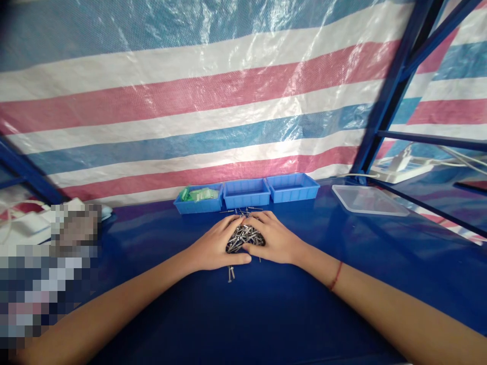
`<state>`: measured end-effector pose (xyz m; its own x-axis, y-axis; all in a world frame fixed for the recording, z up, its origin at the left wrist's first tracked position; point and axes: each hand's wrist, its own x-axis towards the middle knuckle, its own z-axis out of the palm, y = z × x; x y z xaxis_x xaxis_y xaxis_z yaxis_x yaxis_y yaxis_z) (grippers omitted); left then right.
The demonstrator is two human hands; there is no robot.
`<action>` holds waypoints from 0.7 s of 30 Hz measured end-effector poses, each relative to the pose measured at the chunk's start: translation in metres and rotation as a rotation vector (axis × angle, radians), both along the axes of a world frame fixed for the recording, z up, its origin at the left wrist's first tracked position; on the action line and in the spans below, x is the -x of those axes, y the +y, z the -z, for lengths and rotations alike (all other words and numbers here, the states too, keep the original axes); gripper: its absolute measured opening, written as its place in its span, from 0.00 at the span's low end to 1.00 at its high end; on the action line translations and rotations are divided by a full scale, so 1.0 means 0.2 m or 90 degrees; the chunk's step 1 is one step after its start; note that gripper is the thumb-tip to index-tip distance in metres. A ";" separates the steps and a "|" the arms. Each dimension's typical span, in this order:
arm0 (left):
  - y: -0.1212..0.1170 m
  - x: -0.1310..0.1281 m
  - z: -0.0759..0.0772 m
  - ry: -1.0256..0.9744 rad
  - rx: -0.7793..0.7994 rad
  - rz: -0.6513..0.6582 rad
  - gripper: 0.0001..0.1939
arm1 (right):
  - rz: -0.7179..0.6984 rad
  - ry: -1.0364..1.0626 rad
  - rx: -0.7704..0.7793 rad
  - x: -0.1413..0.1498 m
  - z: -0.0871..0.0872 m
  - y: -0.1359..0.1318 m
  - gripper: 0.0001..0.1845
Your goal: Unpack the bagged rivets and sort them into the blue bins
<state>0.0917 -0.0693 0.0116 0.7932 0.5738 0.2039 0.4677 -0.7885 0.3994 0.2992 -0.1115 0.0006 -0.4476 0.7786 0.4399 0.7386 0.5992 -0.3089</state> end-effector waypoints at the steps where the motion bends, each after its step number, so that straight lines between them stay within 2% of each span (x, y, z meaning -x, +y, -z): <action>1: 0.00 -0.01 0.00 -0.017 0.005 0.000 0.45 | 0.002 0.015 -0.012 0.01 0.00 0.00 0.24; 7: 0.01 -0.01 0.03 -0.113 0.005 -0.028 0.22 | 0.029 0.119 -0.027 0.02 -0.03 -0.01 0.11; 10: 0.02 -0.01 0.05 -0.161 -0.008 -0.050 0.18 | 0.081 0.183 -0.033 0.04 -0.03 0.01 0.08; 14: 0.01 0.00 0.05 -0.227 -0.007 -0.091 0.20 | 0.137 0.256 -0.053 0.10 -0.03 0.04 0.07; 17: -0.01 0.04 0.02 -0.194 0.011 -0.119 0.24 | 0.093 0.249 -0.048 0.15 -0.05 0.05 0.07; 19: -0.03 0.08 -0.01 -0.112 0.040 -0.106 0.33 | 0.044 0.209 -0.051 0.15 -0.06 0.03 0.08; 21: -0.05 0.12 -0.02 -0.031 0.059 -0.069 0.46 | 0.032 0.137 -0.051 0.12 -0.07 0.01 0.09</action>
<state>0.0686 -0.0785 0.0163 0.7159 0.6737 0.1832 0.5263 -0.6932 0.4924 0.2744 -0.1093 0.0146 -0.2986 0.7557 0.5829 0.6900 0.5929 -0.4152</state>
